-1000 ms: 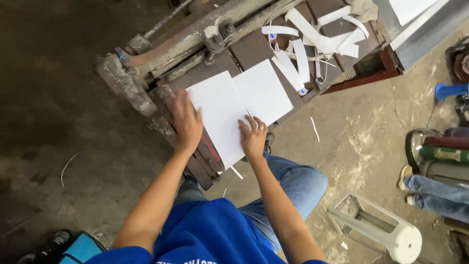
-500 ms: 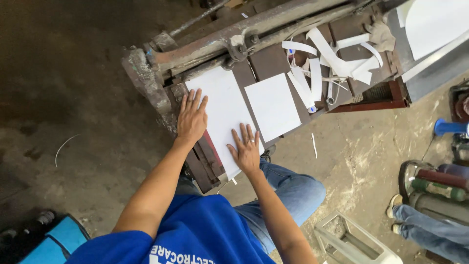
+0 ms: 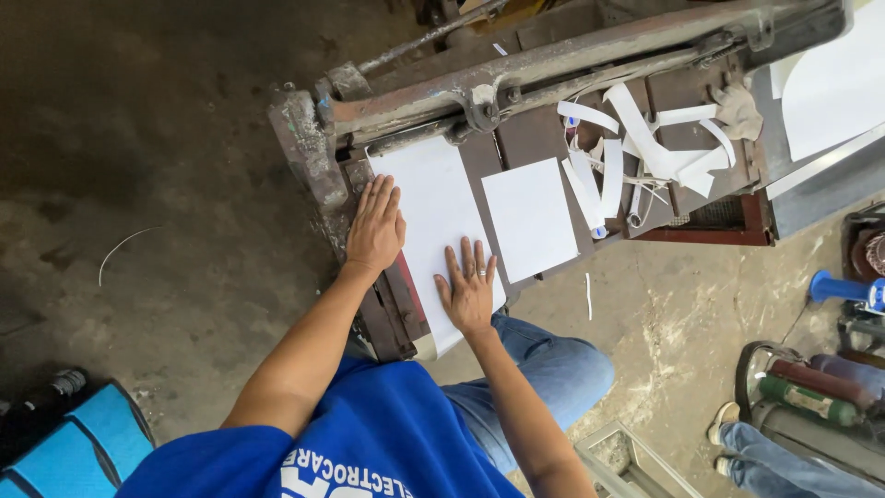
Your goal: Cutting paper sheets using a manual guillotine cutter
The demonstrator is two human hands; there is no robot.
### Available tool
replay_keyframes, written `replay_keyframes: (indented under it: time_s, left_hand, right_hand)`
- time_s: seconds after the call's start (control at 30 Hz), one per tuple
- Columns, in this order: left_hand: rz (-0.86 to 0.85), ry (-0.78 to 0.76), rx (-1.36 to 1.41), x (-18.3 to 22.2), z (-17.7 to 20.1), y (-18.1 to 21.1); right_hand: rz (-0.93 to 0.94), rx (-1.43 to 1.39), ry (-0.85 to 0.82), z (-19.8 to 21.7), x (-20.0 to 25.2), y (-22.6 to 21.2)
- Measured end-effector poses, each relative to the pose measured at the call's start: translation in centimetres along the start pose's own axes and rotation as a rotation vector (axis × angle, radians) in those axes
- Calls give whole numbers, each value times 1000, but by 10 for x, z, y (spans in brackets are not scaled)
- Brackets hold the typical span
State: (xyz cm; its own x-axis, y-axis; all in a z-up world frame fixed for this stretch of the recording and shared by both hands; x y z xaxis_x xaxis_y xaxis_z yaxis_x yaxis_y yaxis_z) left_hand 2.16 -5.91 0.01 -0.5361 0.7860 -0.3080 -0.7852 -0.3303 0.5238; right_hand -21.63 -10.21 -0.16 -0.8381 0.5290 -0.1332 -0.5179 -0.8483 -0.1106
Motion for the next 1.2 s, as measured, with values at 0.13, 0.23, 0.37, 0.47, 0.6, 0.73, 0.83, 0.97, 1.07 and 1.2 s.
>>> replay_keyframes:
  time_s: [0.13,0.23,0.37,0.47,0.6,0.73,0.83,0.97,1.07,1.2]
  left_hand:
    - [-14,60,-1,0,-1,0]
    - [-9,61,27,-2,3,1]
    - [-12,78,30,-2,2,-1]
    - [-21,95,4,0,1,-1]
    - [-20,107,11,-2,2,0]
    - [-16,107,12,-1,3,1]
    - [-18,125,12,-1,4,2]
    - [-27,134,4,-1,0,-1]
    - [-33,148,19,0,2,0]
    - [-43,163,13,-2,2,0]
  right_hand:
    - [-4,0,1,0,-3,-1]
    - [-19,-17,-5,0,-5,-1]
    - [-20,-11,-12,0,-8,-3]
    - [-24,-11,-19,1,-8,-3]
    - [-22,3,-15,-1,-7,-2]
    - [-22,1,-17,-2,-6,-2]
    - [-19,5,-13,0,-6,-3]
    - [-11,3,-10,1,-8,-3]
    - [-17,-16,-1,2,-7,-3]
    - [-6,-7,11,5,-10,-4]
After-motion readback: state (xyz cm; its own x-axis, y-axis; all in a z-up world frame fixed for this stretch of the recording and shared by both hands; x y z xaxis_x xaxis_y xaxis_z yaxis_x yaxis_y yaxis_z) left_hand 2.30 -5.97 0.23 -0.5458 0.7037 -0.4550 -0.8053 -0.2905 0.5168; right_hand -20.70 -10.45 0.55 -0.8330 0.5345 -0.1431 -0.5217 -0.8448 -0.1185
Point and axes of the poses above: each hand's wrist, its own x-axis away from the middle knuckle, its own z-axis out of the back of the hand, y = z × x, the point moved 3 cm from there along -x, towards the middle knuckle, and after that the axes turned 7 degrees about z, right-handed, at the moved point
